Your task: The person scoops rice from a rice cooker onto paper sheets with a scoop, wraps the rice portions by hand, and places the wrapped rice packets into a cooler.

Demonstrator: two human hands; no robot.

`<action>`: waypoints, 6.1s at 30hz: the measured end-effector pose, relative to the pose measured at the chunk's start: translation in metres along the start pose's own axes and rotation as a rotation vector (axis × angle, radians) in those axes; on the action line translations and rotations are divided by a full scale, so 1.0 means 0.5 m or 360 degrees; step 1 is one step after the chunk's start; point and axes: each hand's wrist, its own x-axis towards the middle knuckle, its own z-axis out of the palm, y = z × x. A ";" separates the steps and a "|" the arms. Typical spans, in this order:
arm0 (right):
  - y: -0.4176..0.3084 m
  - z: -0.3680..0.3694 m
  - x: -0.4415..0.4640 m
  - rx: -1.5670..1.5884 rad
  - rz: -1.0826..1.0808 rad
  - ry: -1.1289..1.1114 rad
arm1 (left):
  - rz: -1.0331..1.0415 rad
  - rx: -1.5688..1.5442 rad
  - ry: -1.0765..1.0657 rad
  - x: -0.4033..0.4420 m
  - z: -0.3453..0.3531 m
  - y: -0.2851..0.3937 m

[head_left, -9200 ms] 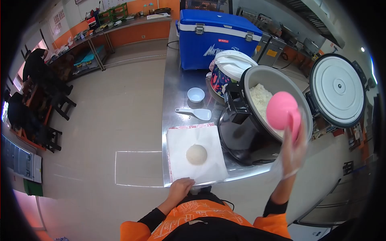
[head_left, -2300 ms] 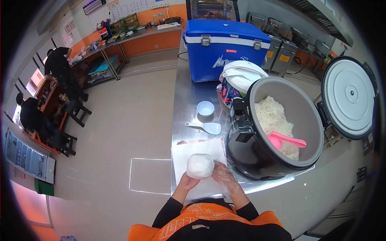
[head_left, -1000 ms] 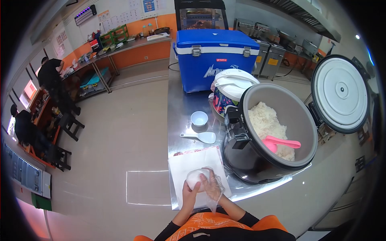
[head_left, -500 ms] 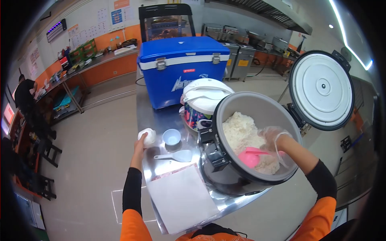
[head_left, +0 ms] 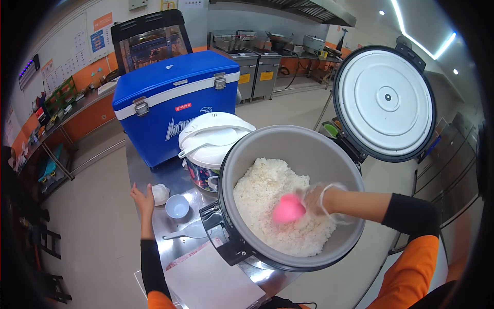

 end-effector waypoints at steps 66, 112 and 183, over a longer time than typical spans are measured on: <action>-0.025 -0.019 -0.147 0.0444 -0.0608 -0.0596 | 0.0086 -0.0814 -0.1165 -0.476 -0.337 0.475; -0.006 -0.015 -0.187 0.2411 0.0041 -0.0358 | 0.0084 -0.0018 -0.1110 -0.667 -0.428 0.250; -0.399 0.316 -0.286 0.1378 -0.0708 0.0646 | 0.0830 0.0226 -0.0984 -0.873 -0.533 0.143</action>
